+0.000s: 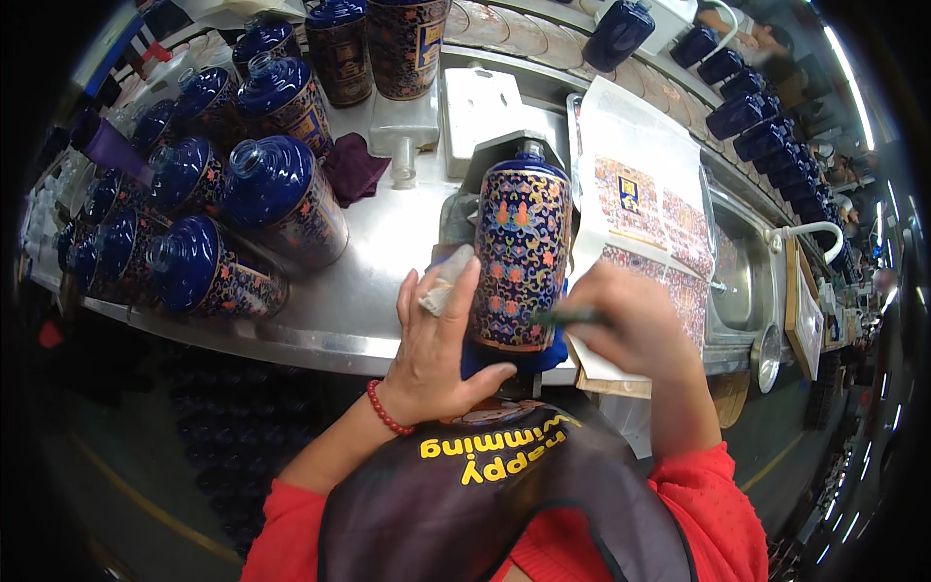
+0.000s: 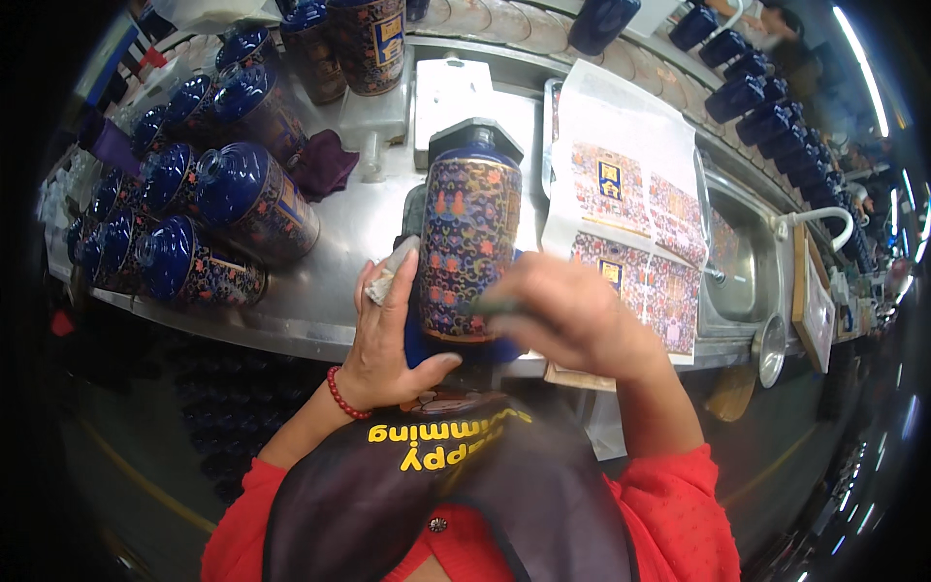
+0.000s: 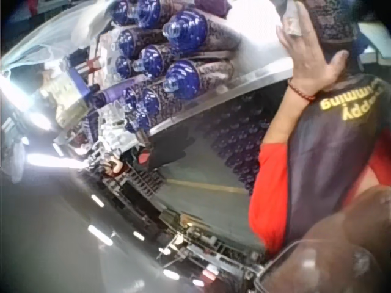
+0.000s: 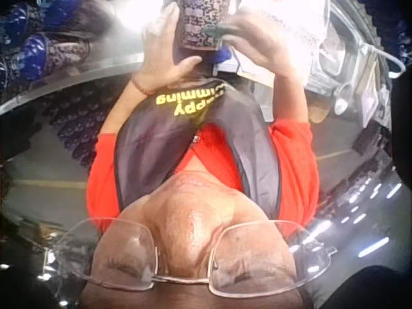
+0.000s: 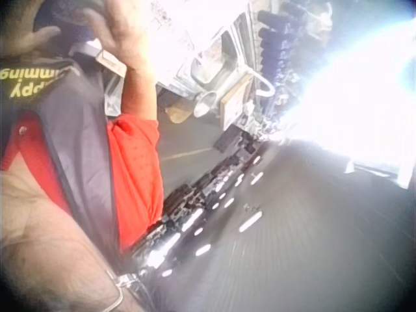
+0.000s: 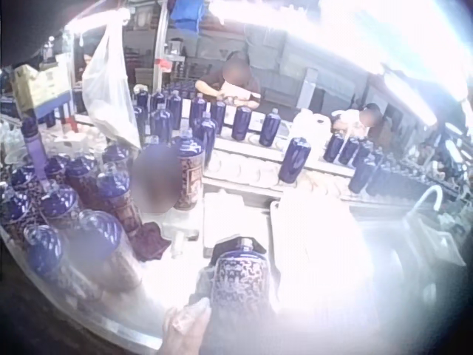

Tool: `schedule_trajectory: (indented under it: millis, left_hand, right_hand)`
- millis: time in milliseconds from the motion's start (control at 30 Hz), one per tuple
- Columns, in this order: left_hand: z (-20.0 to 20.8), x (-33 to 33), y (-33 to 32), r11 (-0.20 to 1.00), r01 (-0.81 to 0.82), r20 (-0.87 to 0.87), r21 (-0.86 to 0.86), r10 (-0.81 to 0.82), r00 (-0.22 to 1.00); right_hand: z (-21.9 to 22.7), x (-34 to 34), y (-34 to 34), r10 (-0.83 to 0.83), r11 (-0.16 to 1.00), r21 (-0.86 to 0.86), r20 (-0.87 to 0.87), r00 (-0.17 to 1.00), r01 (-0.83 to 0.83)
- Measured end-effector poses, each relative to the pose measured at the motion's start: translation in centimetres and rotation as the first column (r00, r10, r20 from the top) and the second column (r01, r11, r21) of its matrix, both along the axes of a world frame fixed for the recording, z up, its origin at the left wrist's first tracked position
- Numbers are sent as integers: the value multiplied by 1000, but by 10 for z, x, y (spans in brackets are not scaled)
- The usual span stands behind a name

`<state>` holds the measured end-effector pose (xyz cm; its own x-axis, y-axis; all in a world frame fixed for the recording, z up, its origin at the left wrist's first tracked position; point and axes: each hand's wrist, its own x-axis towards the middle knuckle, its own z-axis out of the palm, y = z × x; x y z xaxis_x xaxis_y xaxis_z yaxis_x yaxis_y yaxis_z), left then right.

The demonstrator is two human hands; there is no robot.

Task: The person applies decorative stickers to a blue cylindrical container. They peel a sticker from a sheet, position it on the container, and smooth it with a green squeegee. The person repeats this process for multiple stickers, rotating the container to cover different sides.

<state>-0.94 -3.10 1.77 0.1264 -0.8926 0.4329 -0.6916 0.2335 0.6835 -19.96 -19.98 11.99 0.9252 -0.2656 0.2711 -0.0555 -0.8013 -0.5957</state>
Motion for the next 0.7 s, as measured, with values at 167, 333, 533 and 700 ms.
schedule_trajectory:
  millis: [167,333,533,700]
  left_hand:
    - [-10,-6,-10,998,-65,141,-21,67,988]
    - [-9,3,-11,1000,14,71,15,-15,997]
    - [8,15,-30,998,64,-1,28,-64,998]
    - [9,13,-37,996,62,54,57,-65,996]
  right_hand:
    - [-52,-33,3,-369,929,64,118,922,364]
    - [-78,-37,32,-331,930,-133,107,938,343]
    - [-87,-32,50,-303,942,-99,162,939,321]
    - [-100,-32,60,-295,943,-101,178,939,316]
